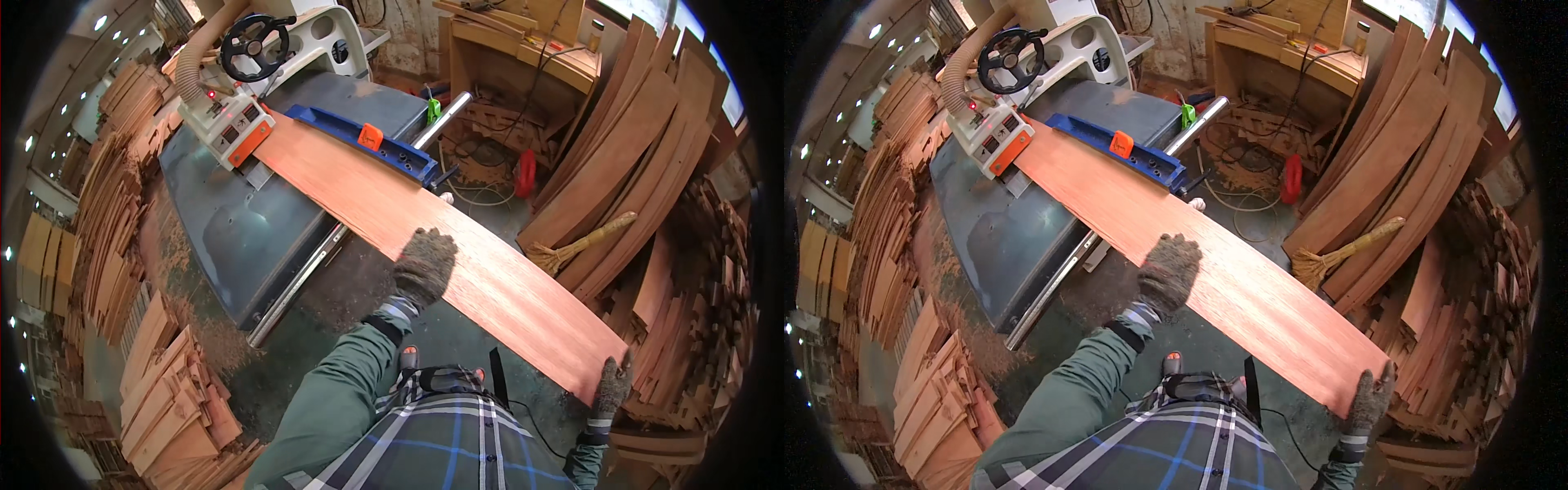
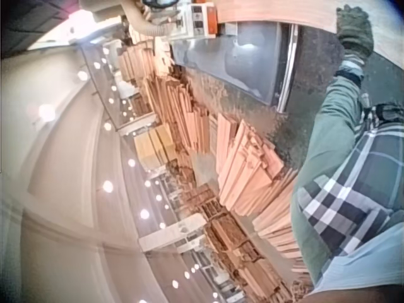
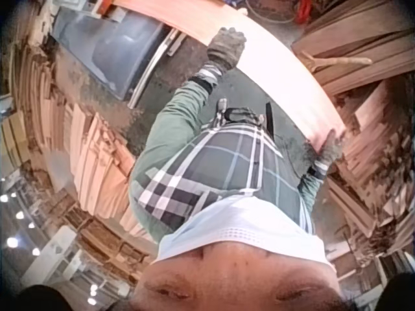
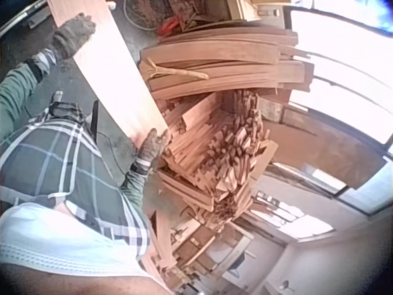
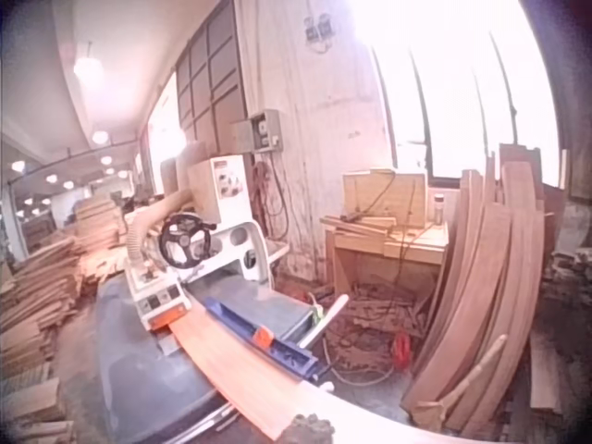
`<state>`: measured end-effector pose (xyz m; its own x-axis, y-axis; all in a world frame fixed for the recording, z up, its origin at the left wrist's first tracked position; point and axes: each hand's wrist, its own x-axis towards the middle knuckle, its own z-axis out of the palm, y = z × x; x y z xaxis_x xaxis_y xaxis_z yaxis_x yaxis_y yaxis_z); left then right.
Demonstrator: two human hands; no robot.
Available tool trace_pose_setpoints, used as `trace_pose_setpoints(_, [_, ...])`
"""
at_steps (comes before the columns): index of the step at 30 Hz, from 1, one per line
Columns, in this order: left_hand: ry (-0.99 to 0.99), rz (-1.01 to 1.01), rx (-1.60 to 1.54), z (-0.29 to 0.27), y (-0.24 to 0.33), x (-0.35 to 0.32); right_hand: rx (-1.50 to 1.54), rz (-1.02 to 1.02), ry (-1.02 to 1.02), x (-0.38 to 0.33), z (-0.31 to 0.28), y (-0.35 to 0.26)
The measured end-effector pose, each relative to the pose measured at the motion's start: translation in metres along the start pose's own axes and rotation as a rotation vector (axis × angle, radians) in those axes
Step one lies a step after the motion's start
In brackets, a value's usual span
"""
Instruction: Picking up a long wooden plank, feeding it into an industrial processing machine, and retrieving it from the other side.
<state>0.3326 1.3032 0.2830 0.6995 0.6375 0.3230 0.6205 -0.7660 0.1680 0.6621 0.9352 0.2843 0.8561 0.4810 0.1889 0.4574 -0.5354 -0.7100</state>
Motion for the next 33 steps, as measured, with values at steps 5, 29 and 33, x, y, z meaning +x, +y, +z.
trace_pose_setpoints(5, [0.001, -0.040, 0.078, 0.010, -0.061, 0.006, -0.180, 0.221, -0.256, -0.005, 0.002, 0.033])
trace_pose_setpoints(29, [-0.087, -0.014, -0.564, -0.016, 0.137, -0.042, -0.457, -0.983, -0.474, -0.033, 0.237, -0.065])
trace_pose_setpoints(33, [-0.017, 0.014, -0.353, -0.002, 0.104, -0.042, 0.063, -0.942, -0.619, -0.022, 0.256, -0.108])
